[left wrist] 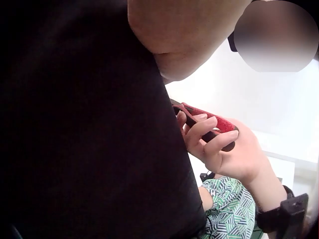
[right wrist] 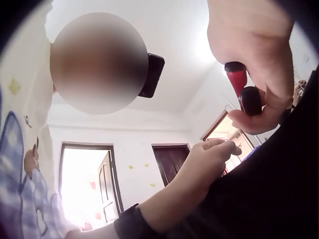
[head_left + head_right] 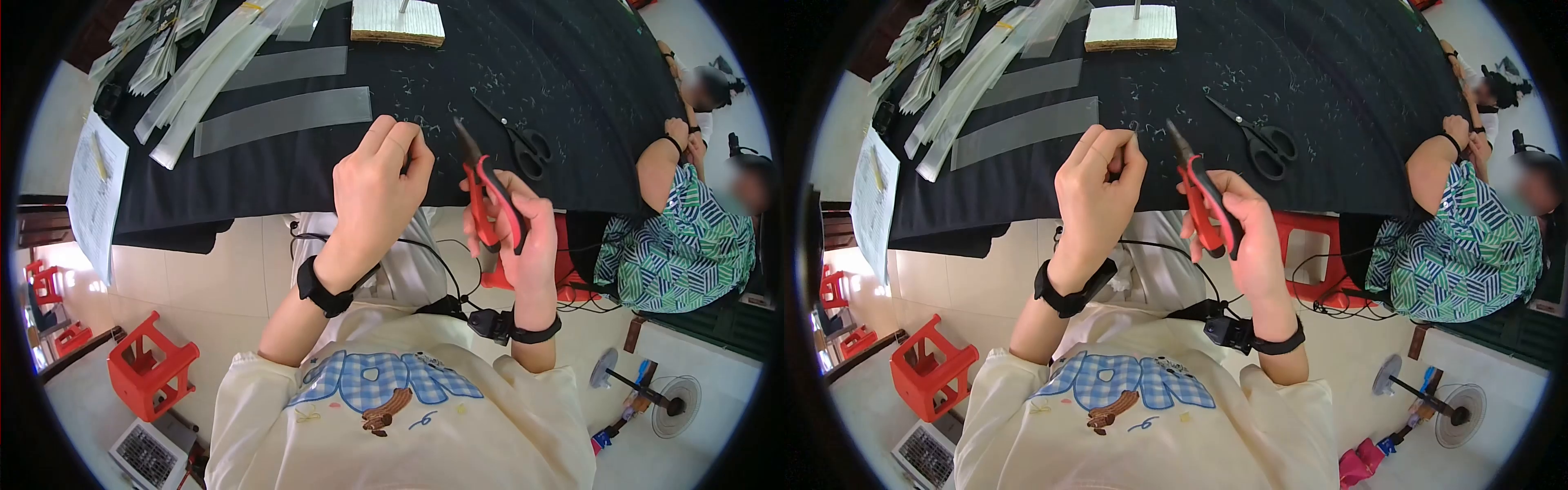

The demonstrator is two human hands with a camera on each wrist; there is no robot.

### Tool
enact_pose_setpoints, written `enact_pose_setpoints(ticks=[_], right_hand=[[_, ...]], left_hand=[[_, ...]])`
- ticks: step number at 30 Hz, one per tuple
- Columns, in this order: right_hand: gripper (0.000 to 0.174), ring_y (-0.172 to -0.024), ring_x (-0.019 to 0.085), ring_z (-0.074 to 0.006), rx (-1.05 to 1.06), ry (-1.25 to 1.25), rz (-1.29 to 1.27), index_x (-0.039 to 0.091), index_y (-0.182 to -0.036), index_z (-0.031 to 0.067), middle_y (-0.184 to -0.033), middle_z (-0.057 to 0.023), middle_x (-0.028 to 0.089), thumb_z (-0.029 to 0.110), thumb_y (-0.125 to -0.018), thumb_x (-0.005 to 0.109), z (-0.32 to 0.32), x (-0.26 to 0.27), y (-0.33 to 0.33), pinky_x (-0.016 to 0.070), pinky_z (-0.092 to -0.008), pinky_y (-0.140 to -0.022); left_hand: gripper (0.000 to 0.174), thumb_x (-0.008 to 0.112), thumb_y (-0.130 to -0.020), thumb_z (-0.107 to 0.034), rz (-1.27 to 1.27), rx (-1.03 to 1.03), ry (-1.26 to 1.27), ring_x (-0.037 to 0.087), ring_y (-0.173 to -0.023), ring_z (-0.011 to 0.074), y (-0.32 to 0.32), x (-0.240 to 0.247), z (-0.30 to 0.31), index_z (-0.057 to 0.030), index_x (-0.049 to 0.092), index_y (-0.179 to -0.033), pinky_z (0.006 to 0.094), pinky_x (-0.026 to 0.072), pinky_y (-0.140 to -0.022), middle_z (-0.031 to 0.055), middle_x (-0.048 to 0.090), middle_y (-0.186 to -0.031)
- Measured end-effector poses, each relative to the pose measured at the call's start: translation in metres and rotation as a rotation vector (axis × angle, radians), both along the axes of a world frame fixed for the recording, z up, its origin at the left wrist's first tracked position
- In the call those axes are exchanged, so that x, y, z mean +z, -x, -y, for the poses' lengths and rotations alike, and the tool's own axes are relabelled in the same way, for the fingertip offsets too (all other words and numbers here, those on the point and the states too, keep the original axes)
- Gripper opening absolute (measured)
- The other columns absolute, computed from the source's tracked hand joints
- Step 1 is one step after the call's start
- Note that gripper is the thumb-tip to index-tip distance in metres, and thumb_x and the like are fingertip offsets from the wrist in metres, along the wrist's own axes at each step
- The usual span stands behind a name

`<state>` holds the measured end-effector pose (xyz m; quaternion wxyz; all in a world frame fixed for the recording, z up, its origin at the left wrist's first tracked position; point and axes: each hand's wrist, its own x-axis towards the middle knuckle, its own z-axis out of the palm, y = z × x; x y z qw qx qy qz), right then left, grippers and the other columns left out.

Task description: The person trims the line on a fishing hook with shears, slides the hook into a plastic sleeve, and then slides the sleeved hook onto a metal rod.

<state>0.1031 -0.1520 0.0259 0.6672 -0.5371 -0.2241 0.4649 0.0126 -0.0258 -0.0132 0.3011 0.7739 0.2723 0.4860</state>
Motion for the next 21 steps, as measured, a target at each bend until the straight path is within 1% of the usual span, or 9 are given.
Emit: enact_pose_setpoints(ticks=[2, 5, 9, 11, 12, 14, 15, 17, 21], right_hand=[[0.041, -0.062, 0.055, -0.0154, 0.004, 0.032, 0.05, 0.051, -0.102, -0.0065, -0.082, -0.0128, 0.058, 0.024, -0.083, 0.032, 0.0, -0.001, 0.005, 0.044, -0.0253, -0.049], [0.041, -0.061, 0.054, -0.0136, 0.118, 0.04, 0.054, 0.05, -0.104, -0.0055, -0.079, -0.0104, 0.057, 0.024, -0.082, 0.031, 0.001, -0.009, 0.005, 0.0437, -0.0245, -0.05], [0.043, -0.06, 0.052, -0.0138, 0.066, -0.008, 0.012, 0.049, -0.106, -0.0058, -0.084, -0.0122, 0.056, 0.024, -0.082, 0.03, 0.001, -0.011, 0.01, 0.0416, -0.0252, -0.047], [0.036, -0.059, 0.048, -0.0127, -0.039, -0.054, -0.161, 0.049, -0.099, -0.0021, -0.091, -0.0132, 0.054, 0.023, -0.082, 0.03, 0.001, -0.01, 0.013, 0.0364, -0.0248, -0.044], [0.036, -0.059, 0.048, -0.0127, -0.04, -0.053, -0.16, 0.049, -0.099, -0.0021, -0.091, -0.0132, 0.054, 0.023, -0.082, 0.03, 0.003, -0.013, 0.011, 0.0364, -0.0248, -0.044], [0.026, -0.058, 0.044, -0.0113, 0.034, -0.191, -0.311, 0.047, -0.09, 0.0026, -0.093, -0.0116, 0.051, 0.022, -0.081, 0.032, 0.007, -0.021, 0.007, 0.0309, -0.0239, -0.043], [0.026, -0.058, 0.044, -0.0113, 0.033, -0.19, -0.311, 0.047, -0.09, 0.0026, -0.093, -0.0116, 0.051, 0.022, -0.081, 0.032, 0.006, -0.02, 0.008, 0.0309, -0.0239, -0.043], [0.018, -0.057, 0.042, -0.01, 0.039, -0.151, -0.366, 0.043, -0.084, 0.0055, -0.087, -0.0084, 0.049, 0.02, -0.081, 0.033, 0.006, -0.016, 0.007, 0.0278, -0.0239, -0.043], [0.018, -0.057, 0.042, -0.0095, 0.067, -0.113, -0.332, 0.044, -0.086, 0.0046, -0.086, -0.0074, 0.048, 0.019, -0.08, 0.033, 0.006, -0.017, 0.009, 0.0276, -0.0234, -0.044]], left_hand=[[0.009, 0.059, -0.071, 0.008, -0.004, 0.006, -0.007, 0.039, -0.048, 0.0112, 0.0, 0.0, 0.0, 0.0003, 0.057, -0.075, 0.0236, 0.0335, -0.043, 0.0048, 0.043, -0.059], [0.009, 0.059, -0.07, 0.008, -0.009, 0.004, -0.004, 0.039, -0.048, 0.0109, 0.001, 0.0, 0.0, 0.0003, 0.057, -0.075, 0.0236, 0.0333, -0.043, 0.0046, 0.042, -0.059], [0.009, 0.059, -0.07, 0.007, 0.007, -0.002, 0.029, 0.038, -0.048, 0.0107, 0.0, -0.001, 0.0, 0.0004, 0.057, -0.075, 0.0235, 0.033, -0.043, 0.0045, 0.042, -0.059], [0.008, 0.059, -0.071, 0.007, 0.001, 0.002, 0.042, 0.038, -0.048, 0.0108, 0.0, 0.0, 0.0, 0.0003, 0.057, -0.075, 0.0235, 0.0328, -0.043, 0.0045, 0.042, -0.058], [0.008, 0.059, -0.071, 0.007, -0.005, 0.005, 0.054, 0.038, -0.047, 0.0108, 0.0, 0.0, 0.0, 0.0003, 0.057, -0.075, 0.0235, 0.0326, -0.043, 0.0045, 0.043, -0.058], [0.007, 0.059, -0.071, 0.006, -0.018, 0.006, 0.059, 0.038, -0.047, 0.0108, 0.0, 0.001, 0.0, 0.0003, 0.057, -0.075, 0.0236, 0.0324, -0.043, 0.0044, 0.043, -0.058], [0.006, 0.059, -0.071, 0.005, -0.03, 0.009, 0.064, 0.038, -0.047, 0.0107, 0.0, 0.001, 0.0, 0.0002, 0.057, -0.075, 0.0236, 0.0321, -0.042, 0.0044, 0.043, -0.058], [0.006, 0.059, -0.072, 0.005, -0.033, 0.01, 0.071, 0.038, -0.047, 0.0107, 0.0, 0.001, 0.0, 0.0002, 0.057, -0.074, 0.0237, 0.0319, -0.042, 0.0043, 0.043, -0.058], [0.005, 0.06, -0.072, 0.005, -0.037, 0.015, 0.064, 0.038, -0.047, 0.0105, 0.0, 0.002, 0.0, 0.0003, 0.057, -0.074, 0.0238, 0.0318, -0.042, 0.0042, 0.043, -0.058]])
